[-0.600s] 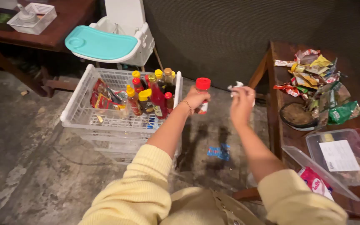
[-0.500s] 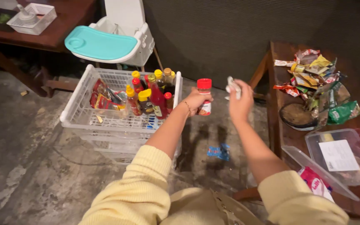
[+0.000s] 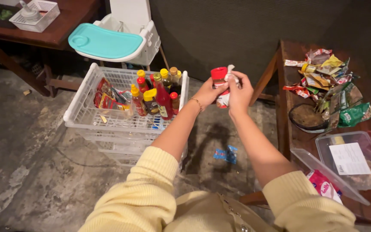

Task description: Organizing condiment bottles and snack packets into a storage basket and onto a table.

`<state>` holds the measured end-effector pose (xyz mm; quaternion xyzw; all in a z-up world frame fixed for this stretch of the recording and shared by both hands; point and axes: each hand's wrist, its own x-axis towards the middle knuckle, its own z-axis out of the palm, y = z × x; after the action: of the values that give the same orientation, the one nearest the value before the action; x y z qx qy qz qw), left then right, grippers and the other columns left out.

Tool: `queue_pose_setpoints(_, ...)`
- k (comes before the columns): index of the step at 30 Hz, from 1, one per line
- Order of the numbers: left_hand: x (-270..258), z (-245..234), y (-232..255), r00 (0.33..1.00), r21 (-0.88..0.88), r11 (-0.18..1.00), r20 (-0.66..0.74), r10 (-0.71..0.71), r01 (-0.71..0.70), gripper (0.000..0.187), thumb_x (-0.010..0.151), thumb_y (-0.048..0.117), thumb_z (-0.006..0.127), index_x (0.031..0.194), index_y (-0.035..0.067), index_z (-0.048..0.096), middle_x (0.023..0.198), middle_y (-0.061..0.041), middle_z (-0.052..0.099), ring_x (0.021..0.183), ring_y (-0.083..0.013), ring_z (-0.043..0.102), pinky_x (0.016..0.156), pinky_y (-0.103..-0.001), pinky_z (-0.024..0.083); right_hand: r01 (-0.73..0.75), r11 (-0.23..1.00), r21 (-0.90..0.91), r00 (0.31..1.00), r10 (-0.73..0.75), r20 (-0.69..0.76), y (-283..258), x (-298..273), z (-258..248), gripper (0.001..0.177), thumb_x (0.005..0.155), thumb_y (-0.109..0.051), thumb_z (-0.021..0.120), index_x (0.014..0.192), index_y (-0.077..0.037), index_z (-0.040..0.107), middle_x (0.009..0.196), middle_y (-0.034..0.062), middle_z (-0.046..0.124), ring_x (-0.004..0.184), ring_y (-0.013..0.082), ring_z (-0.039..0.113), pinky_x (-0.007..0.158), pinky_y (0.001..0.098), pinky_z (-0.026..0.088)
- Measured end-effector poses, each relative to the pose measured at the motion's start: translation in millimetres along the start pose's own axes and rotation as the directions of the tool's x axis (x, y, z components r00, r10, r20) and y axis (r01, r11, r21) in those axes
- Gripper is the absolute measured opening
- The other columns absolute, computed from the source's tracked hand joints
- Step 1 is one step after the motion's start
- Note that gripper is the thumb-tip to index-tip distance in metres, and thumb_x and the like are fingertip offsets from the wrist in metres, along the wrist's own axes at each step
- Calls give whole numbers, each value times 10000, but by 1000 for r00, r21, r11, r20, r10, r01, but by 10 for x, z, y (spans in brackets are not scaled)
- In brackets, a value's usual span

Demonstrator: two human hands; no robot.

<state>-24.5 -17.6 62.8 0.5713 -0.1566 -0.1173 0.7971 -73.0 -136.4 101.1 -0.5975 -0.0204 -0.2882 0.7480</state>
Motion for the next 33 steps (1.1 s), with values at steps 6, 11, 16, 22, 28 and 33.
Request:
queue_pose_setpoints(6, 110, -292, -297, 994, 379, 924, -64, 86, -56, 500, 868, 169, 780, 1279, -11, 558, 1132, -108, 728, 1014, -165, 722, 876, -328, 602, 427, 816, -390, 892, -310, 328, -260, -194, -70, 177, 843, -11, 782, 1014, -59, 786, 1037, 73, 656, 994, 212, 648, 893, 328, 516)
queue_pose_setpoints(11, -111, -304, -318, 988, 530, 845, -80, 134, -72, 525, 765, 108, 826, 1223, -6, 597, 1066, -118, 733, 934, -173, 721, 833, -341, 601, 487, 724, -489, 857, -285, 430, 59, -215, -273, 214, 755, 16, 757, 945, -78, 782, 1040, 92, 673, 998, 254, 669, 888, 347, 532)
queue_pose_setpoints(16, -229, -220, -213, 995, 242, 965, 35, 97, -103, 552, 746, 160, 889, 1209, 20, 624, 1079, -86, 724, 961, -136, 694, 871, -330, 582, 511, 604, -612, 859, -377, 346, 537, -70, -539, 188, 758, 22, 796, 916, -79, 782, 951, 85, 704, 964, 243, 665, 870, 361, 528)
queue_pose_setpoints(22, -229, -155, -187, 940, 613, 759, -74, 333, -220, 430, 707, 143, 901, 1083, 10, 739, 953, -121, 774, 877, -172, 744, 849, -350, 594, 8, 989, -145, 980, 20, 197, 276, -89, -262, 213, 904, -31, 765, 1106, -19, 700, 990, 16, 705, 876, 77, 629, 764, 238, 518)
queue_pose_setpoints(28, -325, -57, -37, 982, 397, 899, 34, 183, -182, 423, 702, 66, 831, 1103, 6, 709, 981, -112, 778, 896, -168, 739, 831, -345, 605, -242, 969, 43, 960, 233, 158, 453, 93, -315, 213, 882, -39, 709, 1095, -28, 713, 976, 43, 724, 851, 96, 663, 745, 242, 549)
queue_pose_setpoints(33, -270, 25, -13, 985, 335, 942, -155, 79, -23, 301, 827, 104, 699, 1096, -21, 751, 964, -110, 793, 846, -166, 750, 720, -372, 610, 363, 862, -353, 920, -272, 283, -78, -231, -8, 230, 844, -26, 784, 1060, -49, 706, 1047, 79, 683, 1008, 190, 646, 897, 336, 513)
